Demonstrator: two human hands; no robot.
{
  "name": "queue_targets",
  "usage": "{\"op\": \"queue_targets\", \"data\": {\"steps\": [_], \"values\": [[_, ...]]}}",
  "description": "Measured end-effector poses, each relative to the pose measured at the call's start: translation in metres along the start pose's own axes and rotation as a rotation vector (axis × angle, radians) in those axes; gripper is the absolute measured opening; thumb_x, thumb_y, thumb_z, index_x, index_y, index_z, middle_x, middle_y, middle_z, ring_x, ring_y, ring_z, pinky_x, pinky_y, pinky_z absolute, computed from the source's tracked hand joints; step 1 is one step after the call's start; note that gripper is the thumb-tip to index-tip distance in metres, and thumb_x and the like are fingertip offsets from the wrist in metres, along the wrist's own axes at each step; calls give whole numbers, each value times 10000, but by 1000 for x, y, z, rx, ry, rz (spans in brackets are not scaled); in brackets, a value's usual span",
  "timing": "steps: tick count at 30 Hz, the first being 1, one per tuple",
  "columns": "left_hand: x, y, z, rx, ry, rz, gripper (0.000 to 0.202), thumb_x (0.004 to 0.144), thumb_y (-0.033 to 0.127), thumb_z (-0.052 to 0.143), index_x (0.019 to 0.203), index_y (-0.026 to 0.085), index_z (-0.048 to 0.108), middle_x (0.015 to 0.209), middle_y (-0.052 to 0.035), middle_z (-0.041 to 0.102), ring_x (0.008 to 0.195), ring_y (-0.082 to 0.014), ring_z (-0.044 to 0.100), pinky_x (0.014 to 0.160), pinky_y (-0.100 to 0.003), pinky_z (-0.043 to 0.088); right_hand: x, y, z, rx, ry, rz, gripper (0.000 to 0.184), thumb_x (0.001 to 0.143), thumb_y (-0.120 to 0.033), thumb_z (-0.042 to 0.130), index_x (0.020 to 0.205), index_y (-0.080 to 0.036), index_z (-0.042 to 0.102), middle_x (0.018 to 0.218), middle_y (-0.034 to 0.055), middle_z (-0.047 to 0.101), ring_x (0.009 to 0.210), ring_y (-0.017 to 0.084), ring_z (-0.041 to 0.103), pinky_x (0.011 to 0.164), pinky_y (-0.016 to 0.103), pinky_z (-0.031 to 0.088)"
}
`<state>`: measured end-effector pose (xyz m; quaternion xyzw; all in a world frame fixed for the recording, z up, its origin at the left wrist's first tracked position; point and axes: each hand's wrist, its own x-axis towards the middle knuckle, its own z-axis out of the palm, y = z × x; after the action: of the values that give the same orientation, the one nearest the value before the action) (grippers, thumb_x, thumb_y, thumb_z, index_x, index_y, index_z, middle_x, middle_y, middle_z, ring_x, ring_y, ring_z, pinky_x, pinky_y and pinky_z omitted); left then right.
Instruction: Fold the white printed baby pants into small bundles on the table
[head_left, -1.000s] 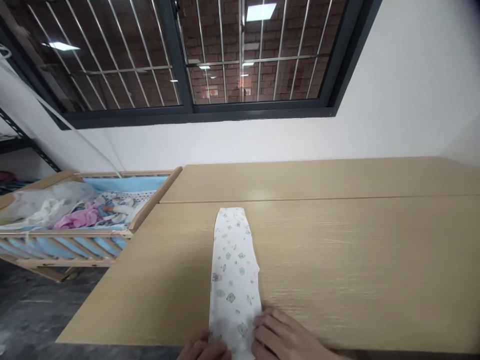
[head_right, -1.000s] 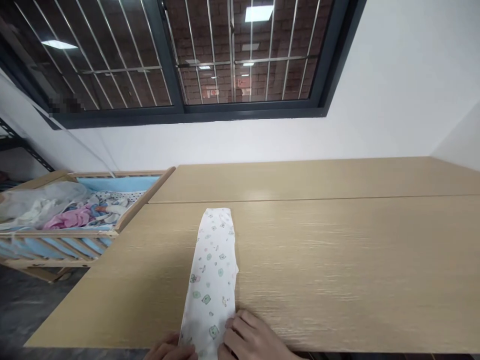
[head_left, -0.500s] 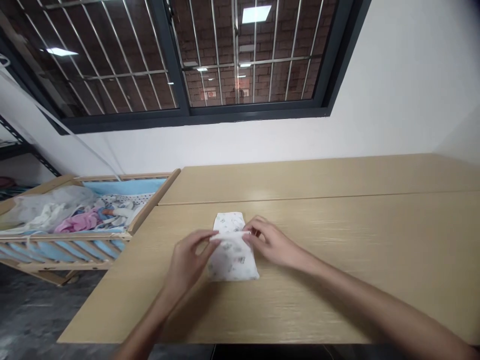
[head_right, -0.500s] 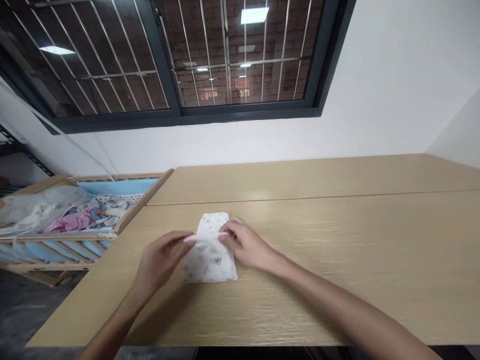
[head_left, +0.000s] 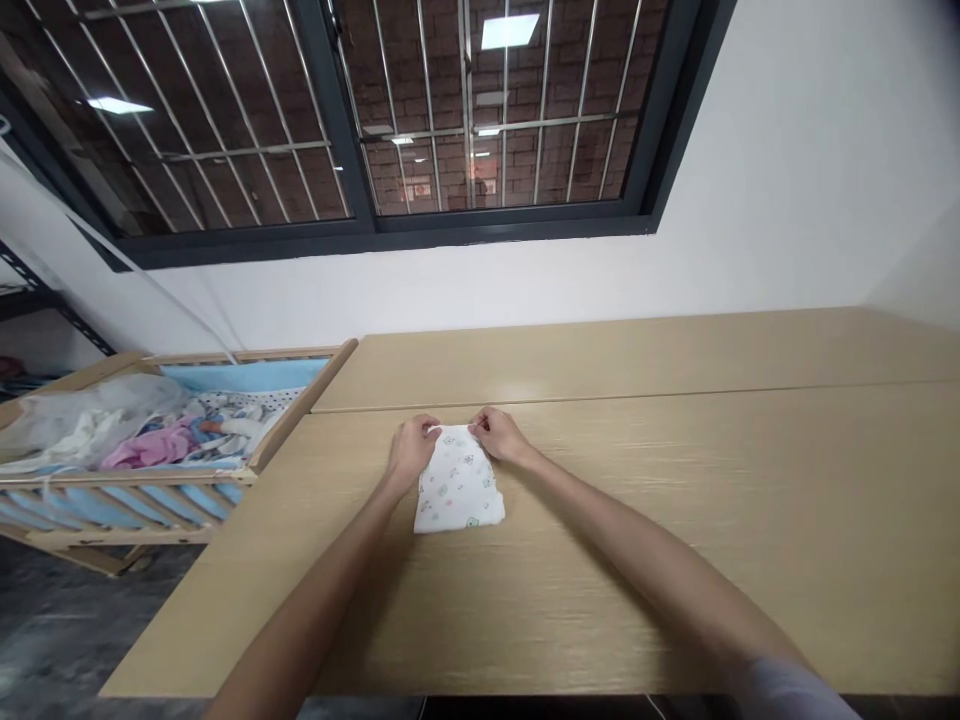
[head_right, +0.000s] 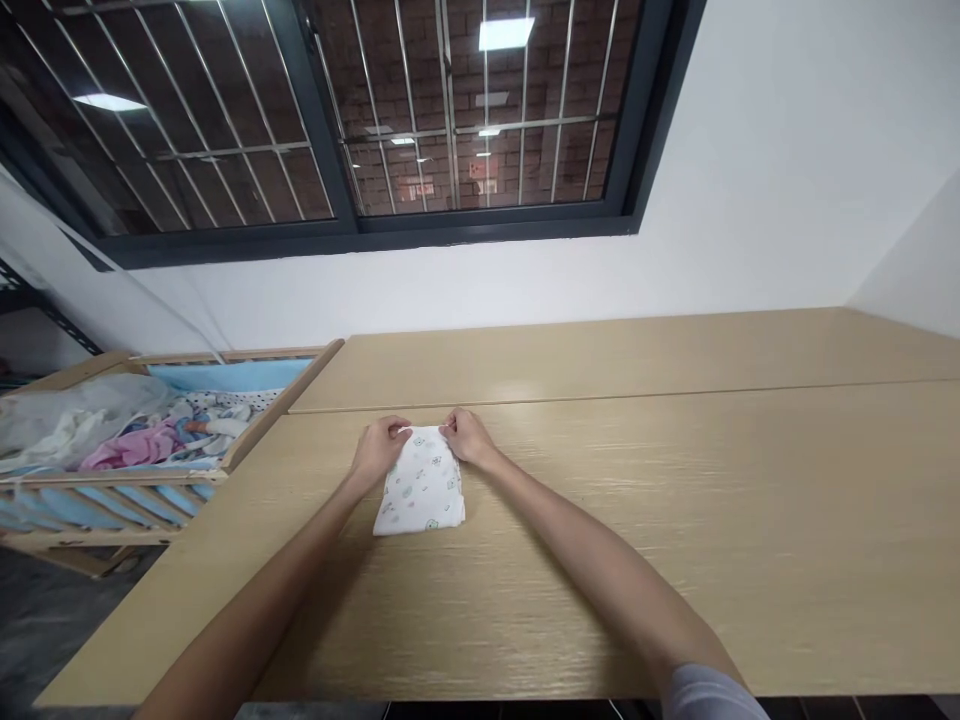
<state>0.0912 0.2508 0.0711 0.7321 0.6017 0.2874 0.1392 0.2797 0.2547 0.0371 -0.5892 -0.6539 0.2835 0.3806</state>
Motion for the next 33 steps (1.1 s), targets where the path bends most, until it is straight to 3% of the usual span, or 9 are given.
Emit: {"op": "queue_targets", "data": {"steps": [4, 6, 9, 12, 14, 17, 20, 24, 33], "values": [[-49, 16, -10, 135, 100, 100, 564, 886, 270, 629, 1383, 36, 498, 1481, -246, 476, 1403, -373, 408, 1151, -511, 338, -18, -13, -10, -98, 54, -117, 174, 944, -256, 521, 1061, -153, 599, 1049, 112, 658, 1004, 235, 593, 876, 351, 458], [-94, 22, -13, 307, 147, 267, 635, 938, 413, 567, 1420, 18, 442, 1483, -269, 460, 1379, -400, 429, 1113, -543, 376, -35, -27, -19, -185, 13, -301, 299, 997, -321, 472, 1227, -149, 553, 1207, 149, 616, 1155, 264, 548, 992, 407, 427], [-158, 22, -5, 468, 175, 391, 624, 976, 500, 456, 1403, 44, 457, 1400, -254, 552, 1279, -373, 542, 1003, -508, 485, -62, -51, -25, -257, -257, -576, 443, 1040, -418, 415, 1409, -179, 463, 1423, 159, 525, 1308, 280, 485, 1084, 450, 392], [-190, 17, 11, 542, 165, 419, 541, 983, 478, 442, 1338, 79, 531, 1355, -231, 600, 1246, -356, 581, 955, -479, 521, -78, -63, -15, -275, -534, -794, 531, 1050, -425, 403, 1533, -213, 343, 1597, 127, 357, 1472, 258, 322, 1182, 447, 298], [-195, 14, 21, 563, 149, 420, 478, 980, 449, 460, 1262, 89, 598, 1282, -225, 648, 1211, -359, 608, 964, -483, 519, -82, -61, -1, -289, -640, -864, 570, 1054, -421, 396, 1569, -204, 285, 1636, 118, 279, 1517, 240, 232, 1216, 430, 243], [-196, 10, 29, 579, 138, 376, 465, 967, 439, 487, 1208, 71, 637, 1217, -235, 676, 1167, -367, 630, 982, -496, 509, -77, -46, 19, -323, -713, -833, 604, 1061, -463, 357, 1584, -179, 255, 1637, 127, 259, 1527, 241, 204, 1228, 434, 221], [-199, 8, 31, 591, 169, 351, 506, 970, 436, 474, 1286, 58, 591, 1323, -241, 620, 1244, -365, 583, 1006, -493, 491, -65, -30, 30, -366, -723, -785, 615, 1065, -504, 299, 1585, -177, 261, 1641, 118, 240, 1532, 242, 184, 1239, 461, 187], [-202, 7, 30, 594, 201, 363, 551, 988, 413, 440, 1410, 62, 487, 1477, -230, 491, 1366, -339, 482, 1038, -468, 469, -38, -18, 31, -446, -676, -724, 648, 1053, -548, 285, 1589, -187, 253, 1653, 90, 191, 1544, 231, 119, 1260, 464, 91], [-201, 5, 32, 589, 174, 349, 558, 985, 421, 461, 1409, 58, 491, 1484, -246, 474, 1369, -346, 481, 1028, -476, 491, 19, 0, 24, -465, -559, -698, 671, 1053, -549, 220, 1608, -178, 165, 1668, 68, 108, 1549, 209, 69, 1266, 428, 48]]}}
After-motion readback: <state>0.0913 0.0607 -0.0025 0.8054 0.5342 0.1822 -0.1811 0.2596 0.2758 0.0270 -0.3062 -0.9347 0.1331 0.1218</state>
